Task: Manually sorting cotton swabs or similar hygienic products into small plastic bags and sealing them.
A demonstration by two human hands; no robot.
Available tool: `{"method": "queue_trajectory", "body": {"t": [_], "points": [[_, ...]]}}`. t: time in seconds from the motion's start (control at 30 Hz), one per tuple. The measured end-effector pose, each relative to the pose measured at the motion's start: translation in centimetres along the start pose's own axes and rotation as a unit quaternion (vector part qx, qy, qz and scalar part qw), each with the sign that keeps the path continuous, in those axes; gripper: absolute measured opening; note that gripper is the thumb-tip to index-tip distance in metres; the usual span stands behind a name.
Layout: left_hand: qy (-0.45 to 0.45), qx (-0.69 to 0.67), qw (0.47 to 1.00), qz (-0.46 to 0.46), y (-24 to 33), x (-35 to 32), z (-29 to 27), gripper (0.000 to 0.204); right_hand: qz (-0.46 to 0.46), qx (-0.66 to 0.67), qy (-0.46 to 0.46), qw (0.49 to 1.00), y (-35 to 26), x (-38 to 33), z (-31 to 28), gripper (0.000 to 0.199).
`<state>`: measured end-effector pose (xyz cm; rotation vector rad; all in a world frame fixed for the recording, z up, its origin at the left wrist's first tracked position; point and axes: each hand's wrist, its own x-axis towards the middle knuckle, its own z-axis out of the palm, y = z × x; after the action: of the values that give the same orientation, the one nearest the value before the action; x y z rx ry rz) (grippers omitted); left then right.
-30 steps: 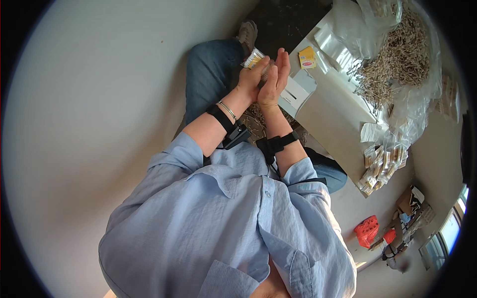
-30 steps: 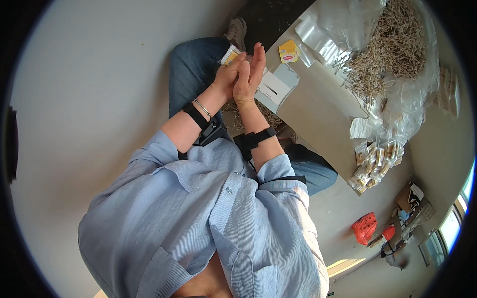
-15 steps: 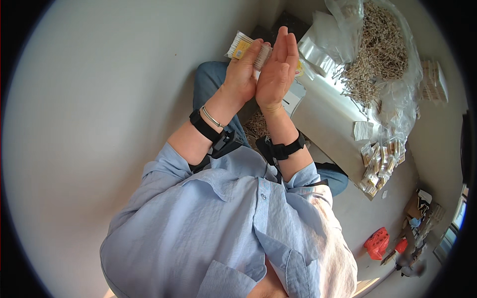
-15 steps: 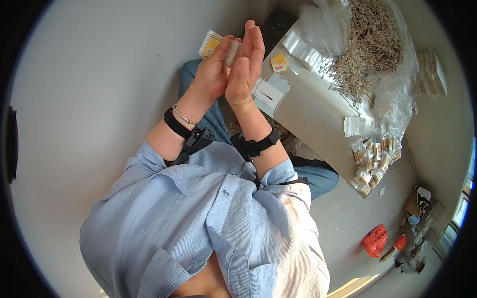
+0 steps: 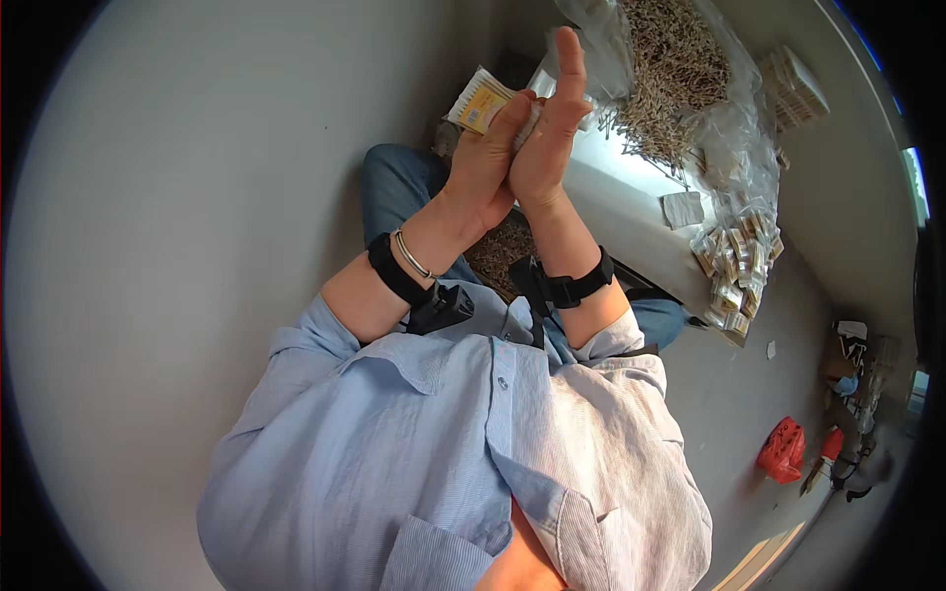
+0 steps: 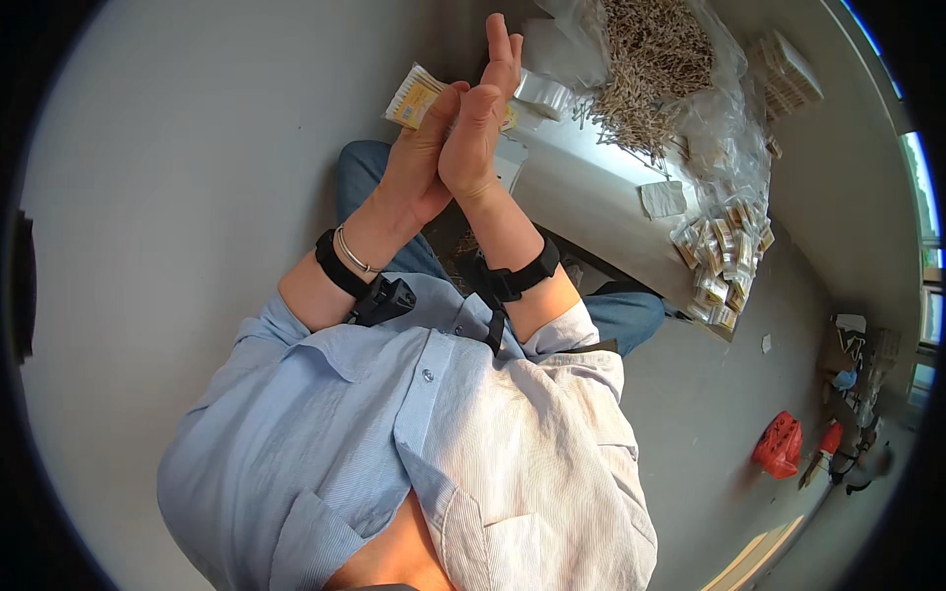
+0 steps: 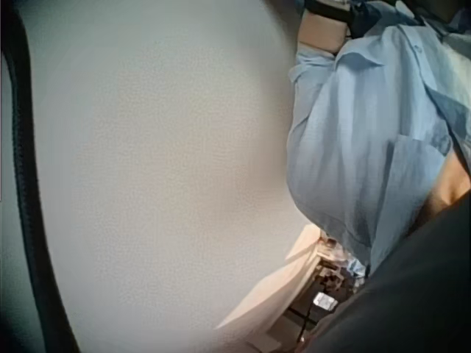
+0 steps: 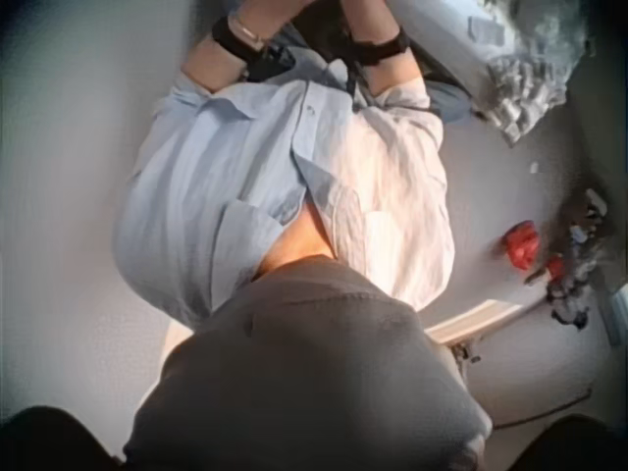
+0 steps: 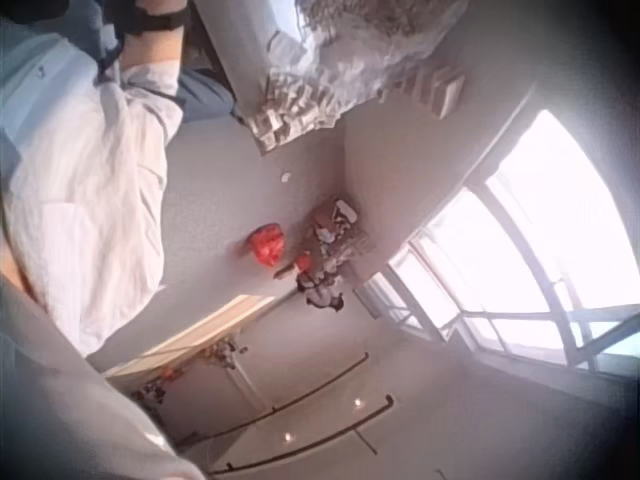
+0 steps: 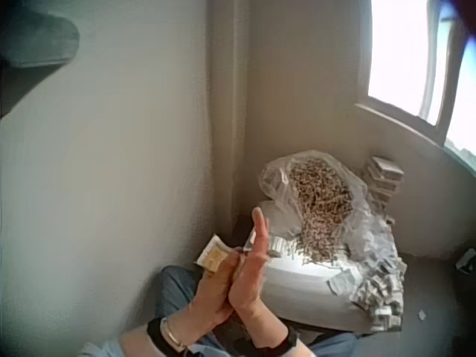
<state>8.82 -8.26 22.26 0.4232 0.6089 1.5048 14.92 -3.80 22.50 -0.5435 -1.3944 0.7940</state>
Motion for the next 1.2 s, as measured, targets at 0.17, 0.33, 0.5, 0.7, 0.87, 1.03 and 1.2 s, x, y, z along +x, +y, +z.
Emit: {"method": "queue_trajectory", "body": {"t": [0.17,0.33,0.5,0.7,0.87,1.03,1.2], "points": [[-0.014,0.046,0.999,0.011,0.4,-0.2,0.0,0.019,0.045,0.157,-0.031,0.986,-1.6,-0.9,-2.2,0.052],[0.003,-0.064,0.996,-0.057,1.4,-0.1,0.0,0.018,0.078,0.090,-0.045,0.992,-2.0,-1.3,-5.6,0.023],[-0.004,-0.053,0.993,-0.107,1.0,-0.9,-1.7,0.018,0.042,-0.067,-0.140,0.987,-3.6,-0.6,-6.5,0.022],[-0.010,0.003,0.995,-0.097,0.8,-1.1,-1.9,0.023,-0.109,-0.242,-0.215,0.940,-4.5,0.0,-7.1,0.016],[-0.041,-0.012,0.996,-0.081,0.5,-1.6,-1.9,0.019,-0.238,-0.327,-0.242,0.882,-4.4,-0.5,-7.3,0.023],[-0.011,0.006,0.997,-0.075,0.4,-2.0,-1.8,0.016,-0.312,-0.376,-0.259,0.833,-4.2,-0.9,-7.7,0.031],[-0.010,0.006,0.997,-0.083,0.2,-2.0,-1.9,0.016,-0.385,-0.413,-0.264,0.782,-4.5,-0.7,-7.9,0.030]]}}
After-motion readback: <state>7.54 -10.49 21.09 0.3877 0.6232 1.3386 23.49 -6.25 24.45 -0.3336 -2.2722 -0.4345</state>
